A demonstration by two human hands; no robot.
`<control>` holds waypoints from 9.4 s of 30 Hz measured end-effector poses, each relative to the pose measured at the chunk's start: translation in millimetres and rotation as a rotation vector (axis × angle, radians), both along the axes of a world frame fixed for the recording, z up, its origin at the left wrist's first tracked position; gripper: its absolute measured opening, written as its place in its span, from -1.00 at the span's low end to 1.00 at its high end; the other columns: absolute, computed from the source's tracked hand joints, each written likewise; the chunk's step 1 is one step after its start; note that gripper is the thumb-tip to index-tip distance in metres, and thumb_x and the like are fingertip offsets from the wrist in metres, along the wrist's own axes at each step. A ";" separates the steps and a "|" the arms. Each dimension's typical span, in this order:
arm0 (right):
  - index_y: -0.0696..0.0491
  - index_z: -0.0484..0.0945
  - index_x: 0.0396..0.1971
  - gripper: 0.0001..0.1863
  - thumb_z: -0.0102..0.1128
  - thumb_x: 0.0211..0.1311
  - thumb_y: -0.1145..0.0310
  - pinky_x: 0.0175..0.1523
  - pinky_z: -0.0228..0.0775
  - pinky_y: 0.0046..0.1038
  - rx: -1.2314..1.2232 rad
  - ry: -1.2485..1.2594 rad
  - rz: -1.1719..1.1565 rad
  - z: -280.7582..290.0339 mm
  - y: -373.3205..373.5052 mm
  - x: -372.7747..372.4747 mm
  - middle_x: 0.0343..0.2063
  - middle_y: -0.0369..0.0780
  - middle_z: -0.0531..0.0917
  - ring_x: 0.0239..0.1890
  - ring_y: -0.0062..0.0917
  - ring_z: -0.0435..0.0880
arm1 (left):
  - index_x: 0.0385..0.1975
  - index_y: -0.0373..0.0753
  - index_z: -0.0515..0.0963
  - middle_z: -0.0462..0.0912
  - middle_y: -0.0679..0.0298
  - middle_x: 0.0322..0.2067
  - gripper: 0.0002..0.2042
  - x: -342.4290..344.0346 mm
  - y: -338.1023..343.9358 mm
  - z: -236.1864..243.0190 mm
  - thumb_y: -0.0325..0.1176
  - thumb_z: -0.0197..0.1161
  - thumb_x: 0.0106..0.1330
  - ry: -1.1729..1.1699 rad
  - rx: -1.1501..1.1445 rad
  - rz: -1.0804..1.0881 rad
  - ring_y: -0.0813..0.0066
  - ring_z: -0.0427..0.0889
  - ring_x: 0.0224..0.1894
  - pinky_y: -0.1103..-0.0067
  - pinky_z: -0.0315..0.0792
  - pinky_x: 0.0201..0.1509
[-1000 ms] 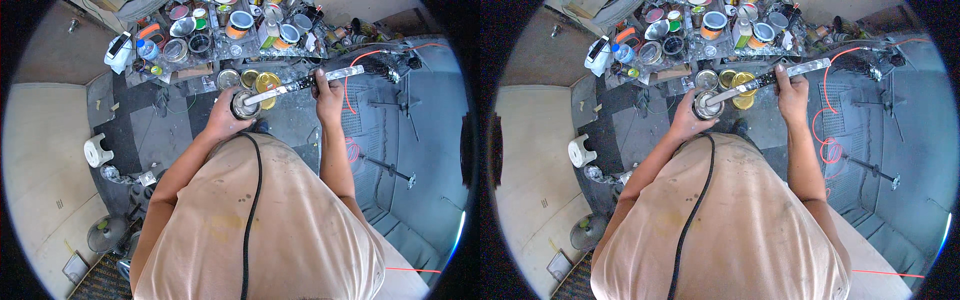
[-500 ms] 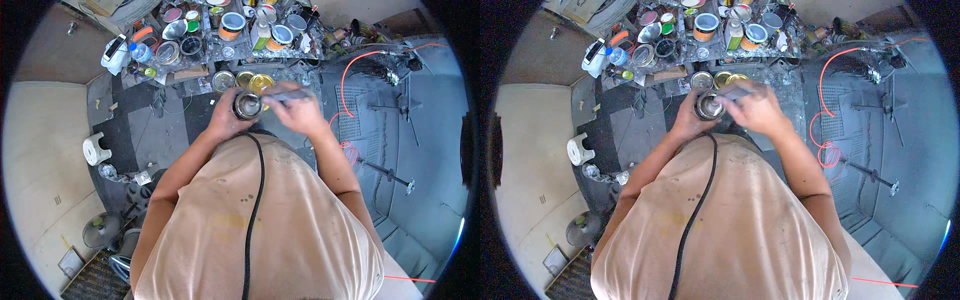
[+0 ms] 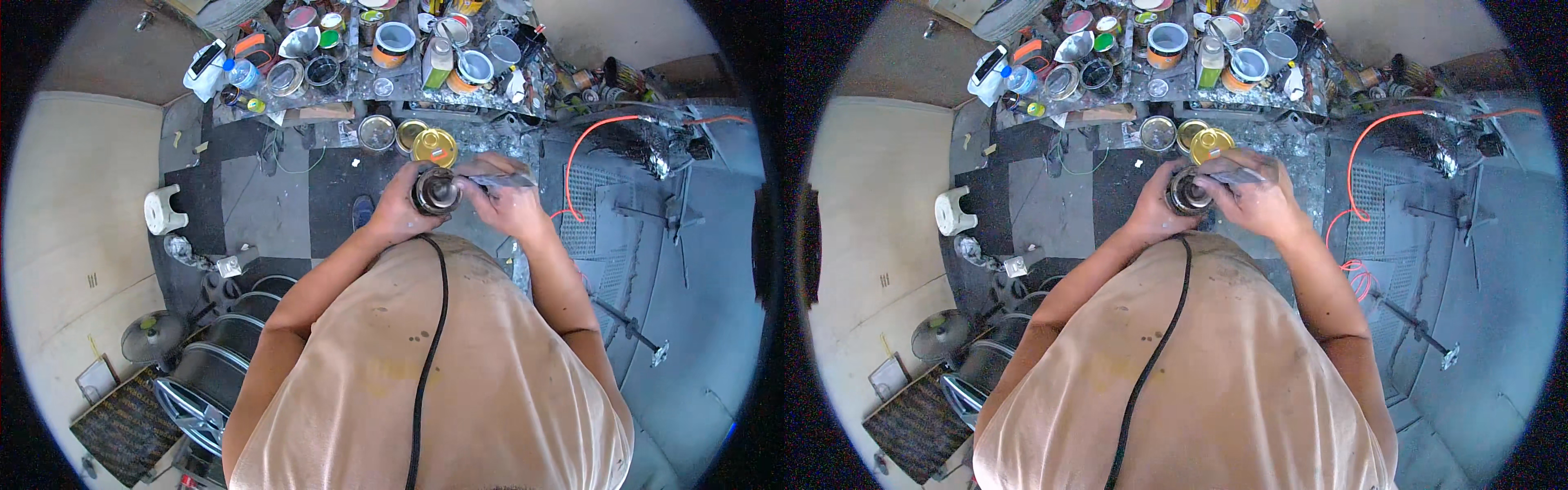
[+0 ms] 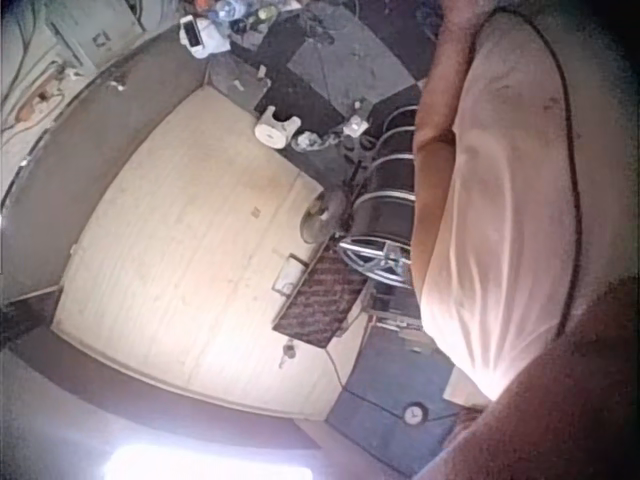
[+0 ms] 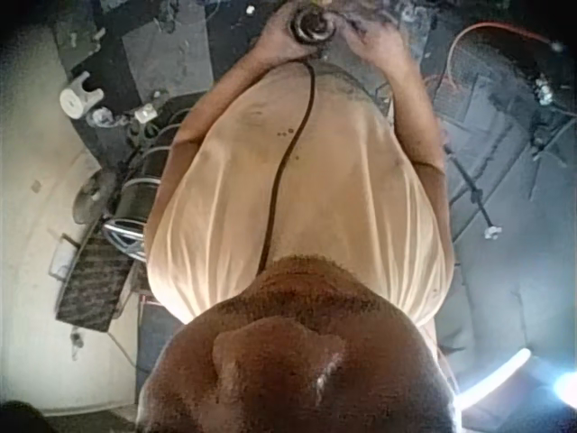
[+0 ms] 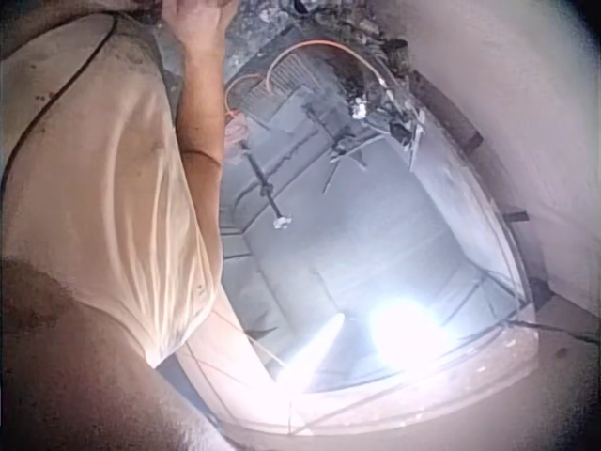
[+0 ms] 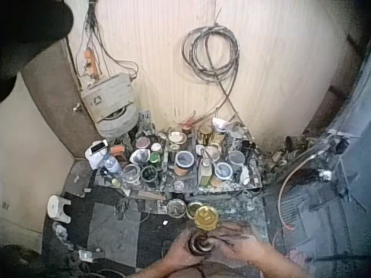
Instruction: The person is mixing automotive paint and preparing a spray gun cup for use.
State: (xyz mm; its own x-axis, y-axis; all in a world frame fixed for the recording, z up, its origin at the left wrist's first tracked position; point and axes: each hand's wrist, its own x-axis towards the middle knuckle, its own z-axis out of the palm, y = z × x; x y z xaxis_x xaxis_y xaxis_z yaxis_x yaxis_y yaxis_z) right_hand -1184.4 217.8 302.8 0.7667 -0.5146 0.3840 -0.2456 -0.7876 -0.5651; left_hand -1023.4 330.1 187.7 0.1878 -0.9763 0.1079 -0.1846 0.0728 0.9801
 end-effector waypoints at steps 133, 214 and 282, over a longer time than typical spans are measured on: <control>0.07 0.02 0.37 0.09 0.56 -0.17 0.53 0.21 0.41 -0.35 0.369 -0.330 -1.371 -120.8 35.7 182.6 0.19 -0.04 0.38 0.13 -0.29 0.51 | 0.31 -0.10 0.32 0.39 -0.09 0.17 -0.08 232.3 -520.7 -63.4 -0.16 0.57 -0.21 -1.040 -0.280 -0.501 -0.15 0.47 0.03 0.17 0.46 0.11; 0.12 0.12 0.30 0.02 0.60 -0.19 0.44 0.22 0.43 -0.34 0.400 -0.192 -1.143 -121.1 2.3 190.8 0.16 -0.04 0.48 0.13 -0.28 0.56 | 0.18 -0.23 0.40 0.63 -0.12 -0.07 -0.53 276.8 -396.9 -169.4 -0.24 0.11 0.27 -0.643 0.394 -0.455 -0.14 0.60 -0.05 0.21 0.47 0.00; -0.31 0.27 0.34 -0.18 0.33 -0.02 0.32 -0.09 0.35 -0.29 -0.067 0.969 -0.703 -32.8 -139.6 211.1 -0.13 -0.25 0.57 -0.16 -0.37 0.66 | 0.08 -0.18 0.48 0.63 0.14 -0.06 -0.26 233.8 -274.6 -49.9 -0.22 0.58 -0.24 -0.435 -0.132 -0.485 0.10 0.57 -0.05 0.34 0.42 0.07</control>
State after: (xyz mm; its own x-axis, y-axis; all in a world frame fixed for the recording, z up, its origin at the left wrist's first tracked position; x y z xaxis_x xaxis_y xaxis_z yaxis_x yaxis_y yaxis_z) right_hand -973.3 78.2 270.1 0.3112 -0.9375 -0.1556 -0.9344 -0.3317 0.1297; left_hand -789.6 55.5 137.8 -0.3577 -0.9124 0.1991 -0.4770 0.3618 0.8010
